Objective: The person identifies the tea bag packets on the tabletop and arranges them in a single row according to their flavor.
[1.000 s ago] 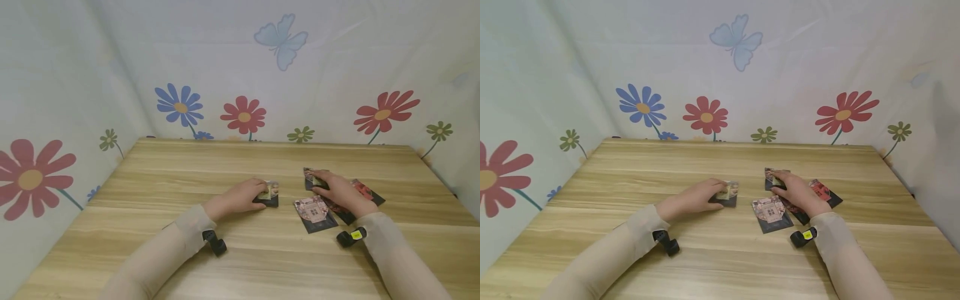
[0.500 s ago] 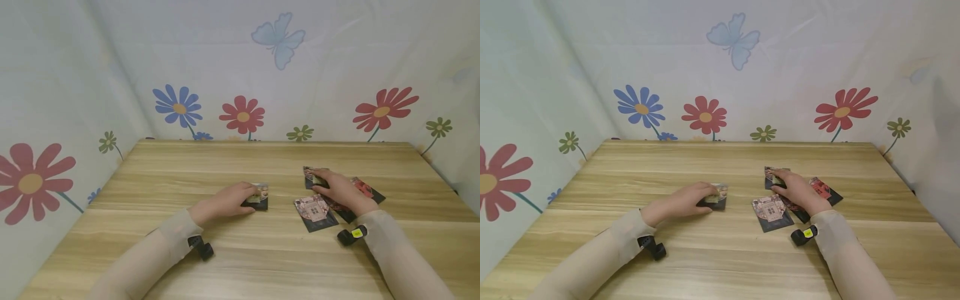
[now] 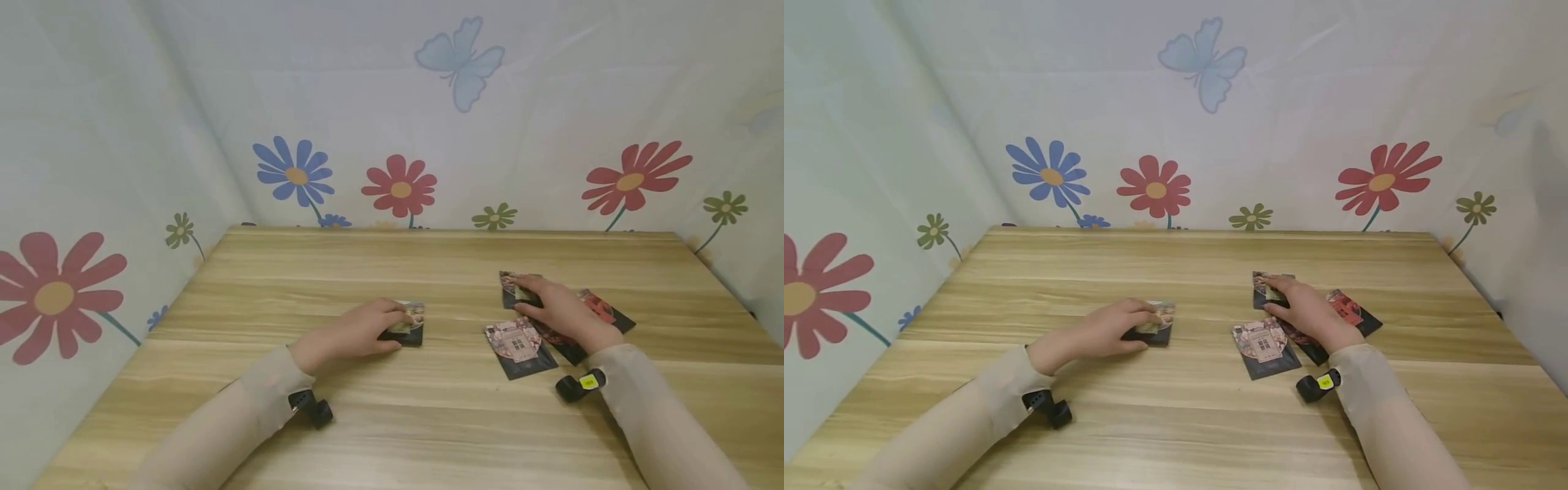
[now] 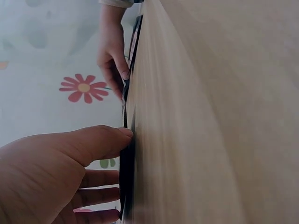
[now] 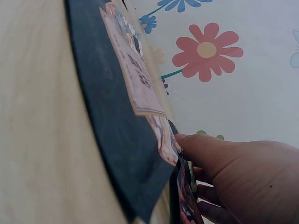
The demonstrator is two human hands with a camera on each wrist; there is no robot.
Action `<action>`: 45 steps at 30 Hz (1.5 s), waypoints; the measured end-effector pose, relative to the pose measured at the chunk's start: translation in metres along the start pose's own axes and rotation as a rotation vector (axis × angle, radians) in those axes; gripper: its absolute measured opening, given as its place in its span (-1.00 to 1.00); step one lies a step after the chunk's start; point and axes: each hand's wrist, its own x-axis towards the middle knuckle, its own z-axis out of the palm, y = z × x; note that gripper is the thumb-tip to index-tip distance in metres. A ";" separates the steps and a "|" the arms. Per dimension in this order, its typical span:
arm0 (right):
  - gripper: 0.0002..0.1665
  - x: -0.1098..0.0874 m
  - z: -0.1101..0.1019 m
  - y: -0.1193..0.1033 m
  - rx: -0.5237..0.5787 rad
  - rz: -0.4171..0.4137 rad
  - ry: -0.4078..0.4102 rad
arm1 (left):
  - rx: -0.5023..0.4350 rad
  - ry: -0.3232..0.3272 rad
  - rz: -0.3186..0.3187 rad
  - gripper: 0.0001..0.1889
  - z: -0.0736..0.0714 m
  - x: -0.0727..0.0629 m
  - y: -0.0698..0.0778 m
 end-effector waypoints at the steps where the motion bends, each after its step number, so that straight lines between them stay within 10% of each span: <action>1: -0.31 0.000 0.000 0.000 0.002 0.001 -0.001 | 0.006 -0.001 0.000 -0.54 0.000 -0.002 -0.001; 27: -0.30 0.002 0.003 0.001 0.021 0.002 -0.004 | -0.013 0.037 -0.064 -0.58 -0.005 -0.043 -0.012; 45: -0.28 0.000 0.001 -0.003 0.004 0.013 -0.014 | 0.006 0.028 -0.038 -0.29 0.012 -0.033 -0.008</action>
